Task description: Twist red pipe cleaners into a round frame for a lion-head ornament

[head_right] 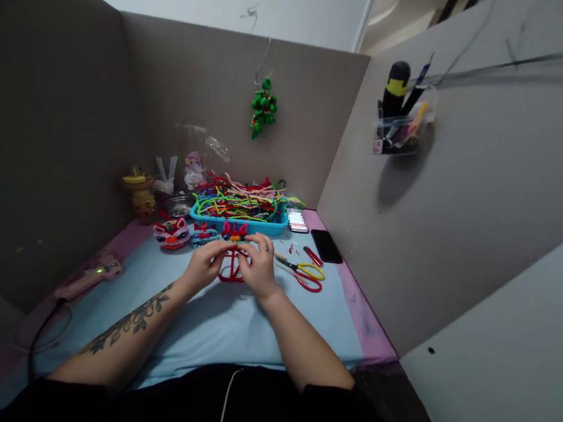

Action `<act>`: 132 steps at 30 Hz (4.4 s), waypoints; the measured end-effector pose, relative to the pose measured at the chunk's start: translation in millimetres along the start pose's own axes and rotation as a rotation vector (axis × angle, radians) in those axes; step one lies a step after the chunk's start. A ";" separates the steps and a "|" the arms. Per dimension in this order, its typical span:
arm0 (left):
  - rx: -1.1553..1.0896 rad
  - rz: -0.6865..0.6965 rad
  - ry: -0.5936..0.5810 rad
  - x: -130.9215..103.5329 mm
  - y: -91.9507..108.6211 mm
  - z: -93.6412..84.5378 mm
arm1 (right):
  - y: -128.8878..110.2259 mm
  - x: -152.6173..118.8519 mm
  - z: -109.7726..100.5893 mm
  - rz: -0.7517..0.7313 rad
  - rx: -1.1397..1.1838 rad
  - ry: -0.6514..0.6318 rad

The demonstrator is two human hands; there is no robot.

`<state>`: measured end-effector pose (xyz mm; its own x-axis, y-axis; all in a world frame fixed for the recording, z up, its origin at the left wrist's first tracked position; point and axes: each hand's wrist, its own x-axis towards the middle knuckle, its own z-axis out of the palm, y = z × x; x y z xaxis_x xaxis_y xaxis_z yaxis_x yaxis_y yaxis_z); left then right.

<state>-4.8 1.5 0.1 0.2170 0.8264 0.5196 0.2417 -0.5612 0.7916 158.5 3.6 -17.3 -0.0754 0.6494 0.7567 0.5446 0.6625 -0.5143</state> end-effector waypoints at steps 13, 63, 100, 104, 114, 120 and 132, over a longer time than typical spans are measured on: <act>0.010 -0.015 0.028 -0.6 -5.3 6.1 | -0.6 -0.1 -2.3 0.005 -0.026 0.055; -0.018 -0.055 0.015 2.5 -19.1 6.8 | 1.7 5.2 3.8 0.211 0.176 -0.039; -0.460 -0.362 0.020 7.0 -12.3 7.3 | -1.7 3.6 0.0 0.043 0.150 -0.025; -0.372 -0.308 0.011 6.2 -13.7 10.3 | 2.1 4.7 1.0 0.089 0.200 -0.060; 0.140 0.063 -0.036 1.7 -15.9 4.5 | 15.7 7.0 6.3 0.246 0.407 -0.161; 0.257 0.137 -0.053 -2.6 -11.1 6.0 | 18.6 7.0 7.5 0.357 0.584 -0.194; -0.026 -0.037 0.072 1.3 -10.3 8.5 | -1.0 4.0 2.3 0.057 0.166 -0.089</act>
<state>1.0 7.9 -10.1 0.1396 0.8481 0.5111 0.2237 -0.5298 0.8181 155.7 6.4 -14.7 -0.1262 0.7133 0.6894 0.4056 0.6713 -0.6204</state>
